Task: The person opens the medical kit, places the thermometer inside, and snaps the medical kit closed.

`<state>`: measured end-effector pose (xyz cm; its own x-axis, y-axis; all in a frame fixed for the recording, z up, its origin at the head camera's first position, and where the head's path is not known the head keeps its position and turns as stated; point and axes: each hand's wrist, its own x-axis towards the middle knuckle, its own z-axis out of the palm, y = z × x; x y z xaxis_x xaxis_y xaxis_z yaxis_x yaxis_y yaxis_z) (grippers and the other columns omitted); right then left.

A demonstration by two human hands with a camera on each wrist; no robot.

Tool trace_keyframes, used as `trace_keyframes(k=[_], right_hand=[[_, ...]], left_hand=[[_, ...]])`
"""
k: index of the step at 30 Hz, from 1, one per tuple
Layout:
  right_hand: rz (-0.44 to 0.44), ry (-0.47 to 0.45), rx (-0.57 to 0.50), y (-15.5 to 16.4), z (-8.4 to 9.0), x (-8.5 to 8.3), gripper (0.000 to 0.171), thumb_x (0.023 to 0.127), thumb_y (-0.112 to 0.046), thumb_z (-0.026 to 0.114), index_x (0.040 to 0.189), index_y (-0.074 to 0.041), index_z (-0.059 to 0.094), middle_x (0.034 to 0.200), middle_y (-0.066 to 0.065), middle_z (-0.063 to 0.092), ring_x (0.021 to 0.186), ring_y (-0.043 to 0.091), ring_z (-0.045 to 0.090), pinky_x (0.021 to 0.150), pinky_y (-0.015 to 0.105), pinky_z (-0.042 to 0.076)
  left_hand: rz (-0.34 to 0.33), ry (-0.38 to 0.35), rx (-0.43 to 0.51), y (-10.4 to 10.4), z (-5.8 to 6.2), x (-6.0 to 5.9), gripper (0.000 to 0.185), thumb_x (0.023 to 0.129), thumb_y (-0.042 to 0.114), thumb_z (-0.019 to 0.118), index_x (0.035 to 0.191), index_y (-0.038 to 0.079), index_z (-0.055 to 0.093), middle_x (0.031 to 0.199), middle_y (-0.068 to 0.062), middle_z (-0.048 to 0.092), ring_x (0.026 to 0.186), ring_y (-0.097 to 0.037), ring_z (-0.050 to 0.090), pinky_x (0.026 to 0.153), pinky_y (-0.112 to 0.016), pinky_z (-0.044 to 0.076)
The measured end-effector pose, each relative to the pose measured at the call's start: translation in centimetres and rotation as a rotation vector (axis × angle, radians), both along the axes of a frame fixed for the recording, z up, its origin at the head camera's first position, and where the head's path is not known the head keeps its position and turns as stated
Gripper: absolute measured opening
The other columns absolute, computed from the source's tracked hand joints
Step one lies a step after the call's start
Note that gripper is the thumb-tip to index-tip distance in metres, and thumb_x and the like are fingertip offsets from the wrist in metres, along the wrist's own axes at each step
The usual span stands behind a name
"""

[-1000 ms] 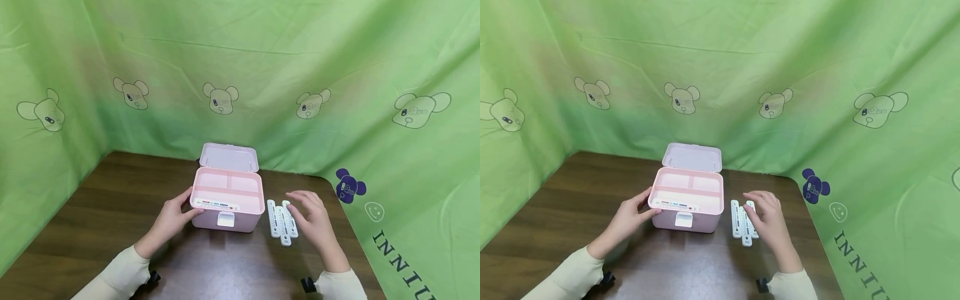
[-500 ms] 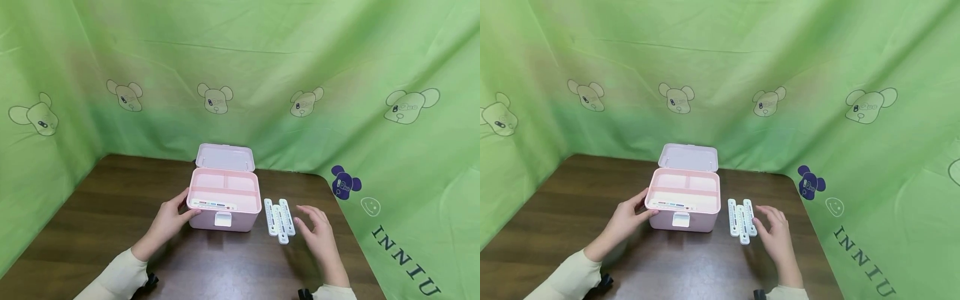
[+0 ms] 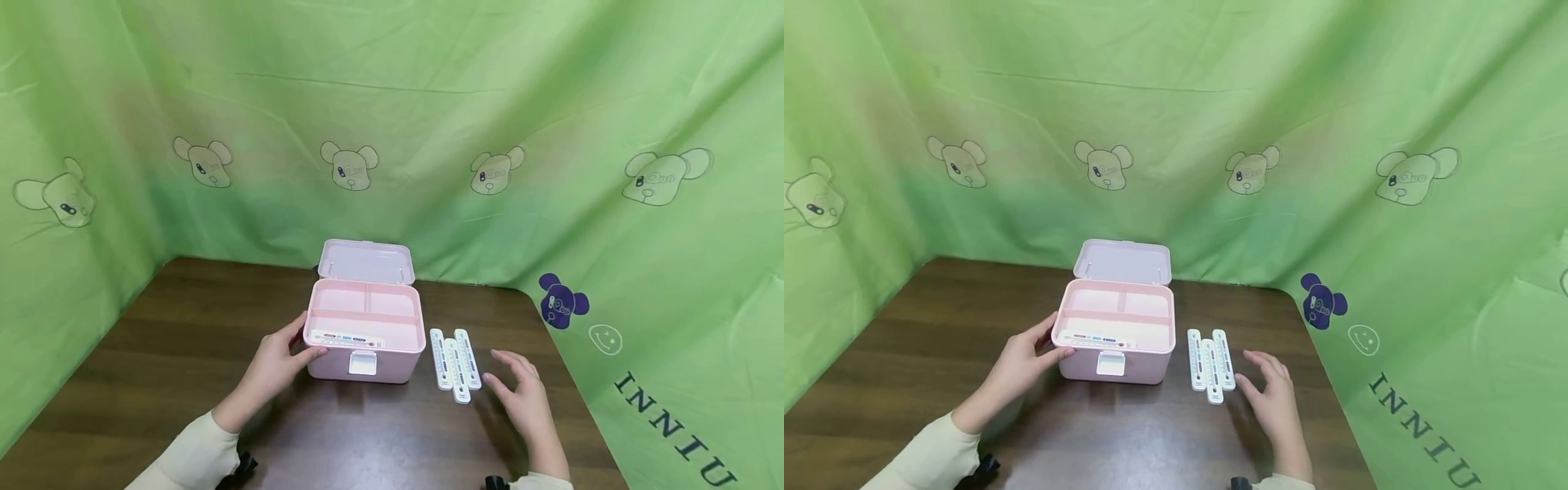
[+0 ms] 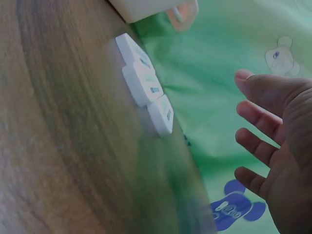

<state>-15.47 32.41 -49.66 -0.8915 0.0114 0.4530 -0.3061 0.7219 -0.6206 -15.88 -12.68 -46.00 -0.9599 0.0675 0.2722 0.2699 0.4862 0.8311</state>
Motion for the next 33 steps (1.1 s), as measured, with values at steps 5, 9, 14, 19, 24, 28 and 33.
trace_keyframes(k=[5, 9, 14, 19, 24, 28, 33], right_hand=[[-0.048, 0.0, -0.024, 0.4, -1.3, 0.8, 0.046, 0.082, -0.004, 0.084, 0.125, -0.004, 0.07, 0.126, 0.013, 0.068, 0.117, 0.015, 0.05, 0.098, 0.022, 0.036], [-0.036, -0.014, 0.005, 0.4, -1.6, 0.7, 0.046, 0.082, -0.006, 0.085, 0.126, -0.003, 0.07, 0.125, 0.014, 0.068, 0.118, 0.025, 0.052, 0.097, 0.034, 0.038], [-0.016, -0.077, 0.089, 0.5, -2.0, 0.2, 0.05, 0.081, -0.011, 0.086, 0.127, -0.002, 0.069, 0.127, 0.018, 0.067, 0.12, 0.039, 0.054, 0.098, 0.05, 0.039], [0.002, -0.145, 0.16, 0.4, -2.5, -0.2, 0.053, 0.081, -0.015, 0.086, 0.129, -0.002, 0.067, 0.128, 0.019, 0.066, 0.12, 0.041, 0.054, 0.094, 0.056, 0.035], [-0.012, -0.179, 0.195, 0.0, -2.5, -0.6, 0.054, 0.081, -0.02, 0.087, 0.129, -0.002, 0.068, 0.126, 0.019, 0.067, 0.119, 0.041, 0.055, 0.09, 0.055, 0.034], [-0.04, -0.208, 0.207, -0.3, -2.4, -0.8, 0.055, 0.082, -0.024, 0.086, 0.129, -0.002, 0.068, 0.124, 0.018, 0.068, 0.119, 0.041, 0.056, 0.091, 0.056, 0.034], [-0.113, -0.25, 0.253, -0.9, -2.8, -1.0, 0.059, 0.081, -0.035, 0.087, 0.127, -0.004, 0.069, 0.122, 0.018, 0.068, 0.114, 0.039, 0.056, 0.09, 0.057, 0.034]], left_hand=[[-0.026, -0.027, -0.005, 0.3, -0.5, 0.1, 0.086, 0.086, 0.035, 0.084, 0.153, -0.001, 0.043, 0.149, -0.018, 0.054, 0.131, -0.028, 0.059, 0.102, -0.041, 0.054], [-0.024, -0.027, -0.012, 0.6, -0.3, -0.1, 0.086, 0.086, 0.035, 0.084, 0.153, -0.001, 0.043, 0.149, -0.018, 0.054, 0.13, -0.029, 0.06, 0.101, -0.043, 0.055], [-0.019, -0.027, -0.013, 0.4, -0.1, -0.1, 0.087, 0.086, 0.035, 0.084, 0.153, 0.0, 0.044, 0.149, -0.018, 0.054, 0.129, -0.029, 0.061, 0.1, -0.044, 0.055], [-0.021, -0.014, -0.011, 0.3, 0.0, 0.0, 0.087, 0.086, 0.037, 0.084, 0.154, 0.0, 0.043, 0.149, -0.017, 0.054, 0.131, -0.028, 0.06, 0.1, -0.043, 0.055], [-0.009, 0.01, -0.02, 0.1, 0.1, 0.0, 0.086, 0.086, 0.036, 0.084, 0.153, 0.0, 0.044, 0.148, -0.017, 0.055, 0.129, -0.029, 0.061, 0.1, -0.045, 0.055], [0.0, 0.008, -0.015, 0.1, 0.2, 0.0, 0.085, 0.085, 0.034, 0.085, 0.153, 0.001, 0.046, 0.148, -0.017, 0.056, 0.129, -0.028, 0.061, 0.1, -0.046, 0.056], [0.003, 0.002, -0.014, 0.0, 0.1, 0.0, 0.084, 0.086, 0.031, 0.085, 0.153, 0.0, 0.044, 0.149, -0.017, 0.054, 0.131, -0.027, 0.059, 0.102, -0.044, 0.054]])
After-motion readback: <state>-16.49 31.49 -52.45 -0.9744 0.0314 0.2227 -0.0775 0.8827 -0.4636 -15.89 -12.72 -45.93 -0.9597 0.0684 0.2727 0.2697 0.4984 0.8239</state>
